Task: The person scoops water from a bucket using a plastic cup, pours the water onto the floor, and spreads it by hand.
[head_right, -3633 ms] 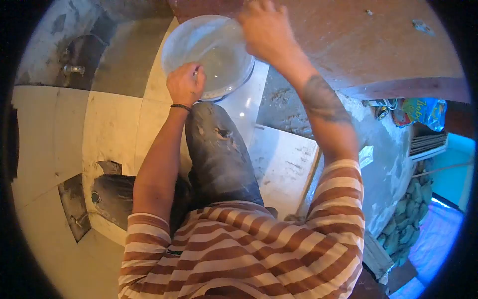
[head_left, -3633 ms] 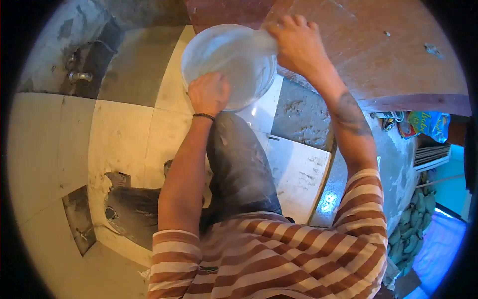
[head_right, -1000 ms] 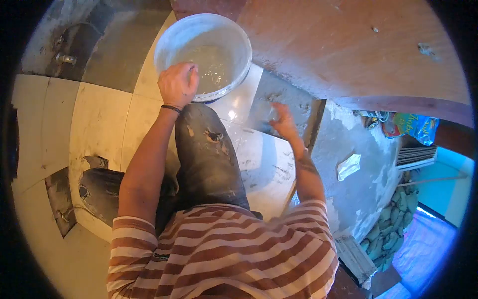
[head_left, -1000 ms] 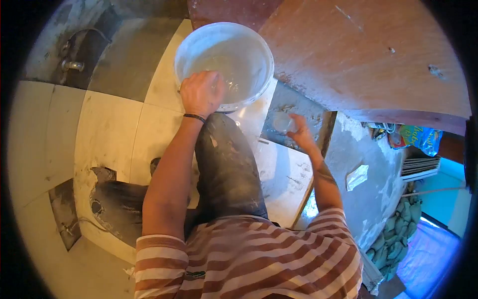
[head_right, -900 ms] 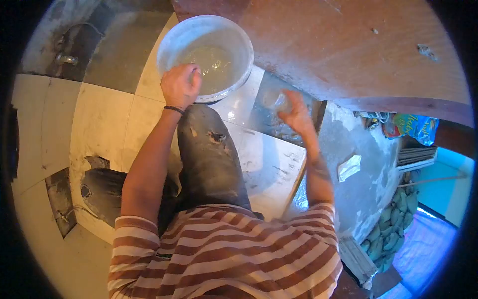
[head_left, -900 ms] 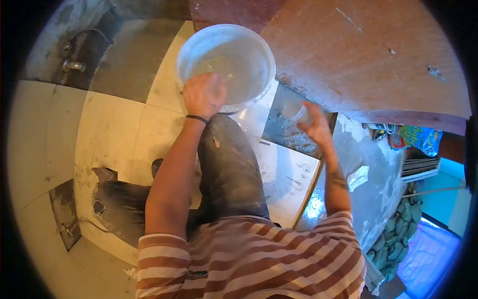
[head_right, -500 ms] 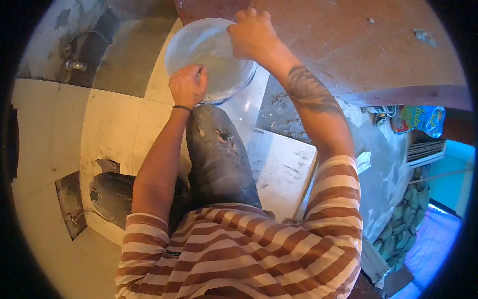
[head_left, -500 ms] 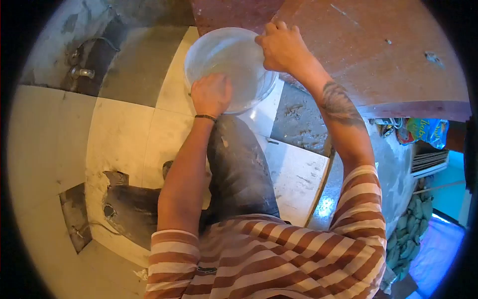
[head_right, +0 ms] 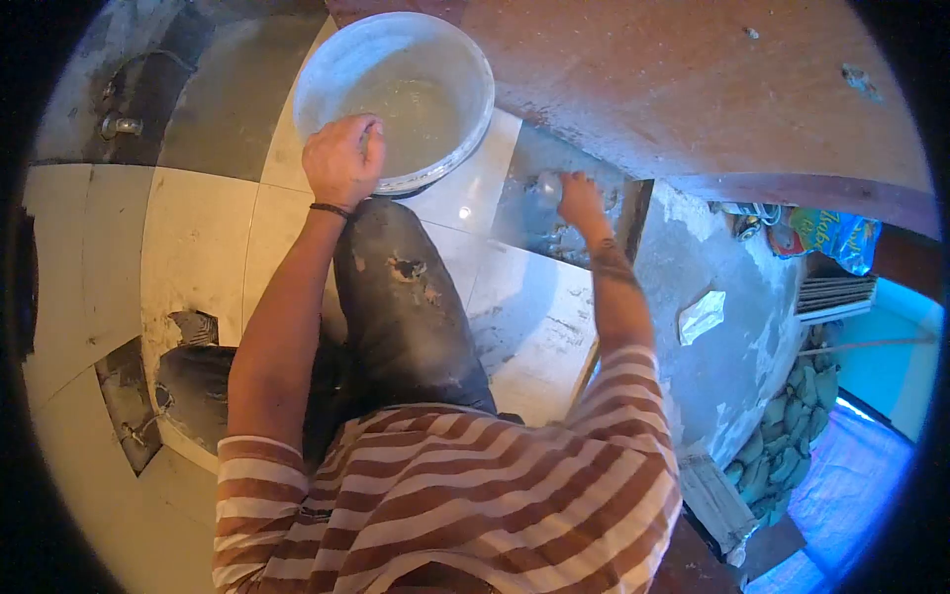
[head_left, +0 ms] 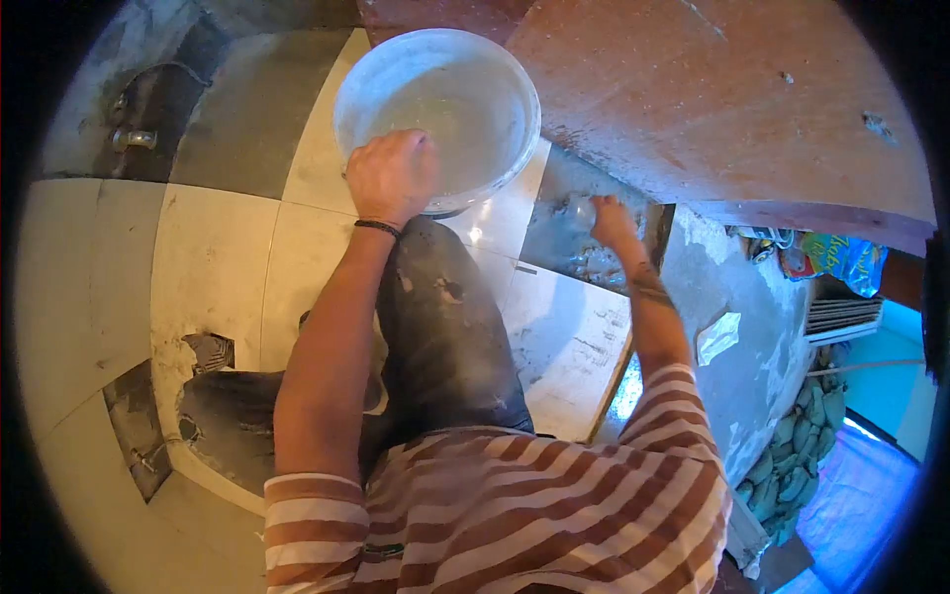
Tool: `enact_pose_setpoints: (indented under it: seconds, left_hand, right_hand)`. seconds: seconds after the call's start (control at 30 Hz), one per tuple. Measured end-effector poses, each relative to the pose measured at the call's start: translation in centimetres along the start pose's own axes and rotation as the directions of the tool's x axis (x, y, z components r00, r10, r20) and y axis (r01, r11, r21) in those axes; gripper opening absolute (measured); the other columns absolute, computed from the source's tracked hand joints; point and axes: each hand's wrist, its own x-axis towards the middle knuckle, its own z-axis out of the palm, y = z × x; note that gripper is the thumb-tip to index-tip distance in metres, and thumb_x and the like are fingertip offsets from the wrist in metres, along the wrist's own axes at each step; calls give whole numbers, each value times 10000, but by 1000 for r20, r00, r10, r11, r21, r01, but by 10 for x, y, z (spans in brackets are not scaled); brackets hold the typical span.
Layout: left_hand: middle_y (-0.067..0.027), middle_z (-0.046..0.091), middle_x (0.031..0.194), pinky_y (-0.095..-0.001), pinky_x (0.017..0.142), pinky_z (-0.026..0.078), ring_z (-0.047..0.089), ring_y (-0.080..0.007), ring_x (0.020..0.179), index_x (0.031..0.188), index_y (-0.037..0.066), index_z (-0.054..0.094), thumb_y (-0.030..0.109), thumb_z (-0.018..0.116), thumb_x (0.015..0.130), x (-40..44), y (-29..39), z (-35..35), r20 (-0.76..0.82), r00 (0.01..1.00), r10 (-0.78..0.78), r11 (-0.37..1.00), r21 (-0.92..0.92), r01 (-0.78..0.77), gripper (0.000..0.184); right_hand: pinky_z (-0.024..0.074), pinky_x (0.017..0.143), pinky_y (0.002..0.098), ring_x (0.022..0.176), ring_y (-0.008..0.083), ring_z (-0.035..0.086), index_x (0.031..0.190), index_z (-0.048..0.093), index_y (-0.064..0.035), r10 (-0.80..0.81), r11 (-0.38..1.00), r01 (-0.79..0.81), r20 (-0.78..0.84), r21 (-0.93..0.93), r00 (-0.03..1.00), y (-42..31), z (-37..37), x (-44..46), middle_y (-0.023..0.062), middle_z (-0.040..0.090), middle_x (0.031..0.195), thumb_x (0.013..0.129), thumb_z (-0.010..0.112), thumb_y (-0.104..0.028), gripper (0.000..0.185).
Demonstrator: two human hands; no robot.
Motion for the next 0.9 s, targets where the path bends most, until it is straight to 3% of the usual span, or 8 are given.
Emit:
enact_pose_setpoints:
  seconds: [0.13,0.2,0.33,0.4,0.5,0.6,0.7,0.9]
  left_hand:
    - [-74,736,867,-472,738,499,681,-311,791,885,154,738,289,673,874,0,-3,5,-50,998,34,999,-36,-36,150]
    - [-74,736,893,-470,739,495,680,-313,793,898,150,732,287,676,876,-1,-7,7,-77,996,50,997,-58,-55,150]
    - [-78,735,889,-469,737,496,679,-316,792,894,141,727,280,685,871,-2,-7,6,-71,996,52,997,-45,-56,147]
    - [-74,741,899,-455,749,500,687,-317,829,910,139,730,273,639,896,-1,-5,4,-35,999,24,1000,-15,-24,162]
    - [-98,726,835,-480,731,501,678,-335,781,836,133,723,253,679,855,1,0,2,-78,997,0,999,-48,-3,129]
    - [-107,726,833,-497,736,502,679,-346,783,811,133,725,286,654,861,0,0,0,-77,997,-11,997,-76,5,176]
    - [-80,748,904,-460,744,497,694,-317,844,927,151,743,285,642,891,2,3,-8,125,989,-76,996,49,71,171]
    - [-77,747,897,-453,753,499,694,-316,840,924,150,741,300,657,881,-2,-6,3,-29,1000,-8,1000,-11,8,177]
  right_hand:
    - [465,1031,599,1277,394,551,1278,627,-146,87,994,-94,-152,-45,985,-7,79,-13,163,581,1325,881,614,-102,399]
    - [441,1049,604,1317,386,509,1286,629,-164,-68,991,29,-305,-130,950,-29,105,-25,151,570,1343,917,569,-94,381]
    - [425,1070,587,1341,380,487,1298,626,-169,-230,973,226,-233,-44,945,-50,119,-46,152,557,1366,884,596,-57,430]
    - [420,1102,540,1340,380,493,1321,617,-148,-179,926,219,-154,307,972,-44,110,-49,168,548,1378,824,671,-43,510]
    - [438,1092,471,1246,407,544,1332,601,-94,-288,764,407,-300,501,909,-26,75,-56,168,600,1303,709,740,-14,644]
    - [428,1107,483,1267,415,532,1384,585,-78,-176,701,344,-316,625,932,-24,-1,-71,191,604,1300,683,796,-60,732]
    - [426,1107,481,1249,433,536,1406,580,-75,-238,809,410,-403,421,884,-43,-123,-85,225,599,1302,697,801,-156,747]
    - [465,1017,542,1197,407,566,1372,628,-129,-431,896,433,-409,-93,804,-138,-279,-76,184,625,1260,709,764,-202,680]
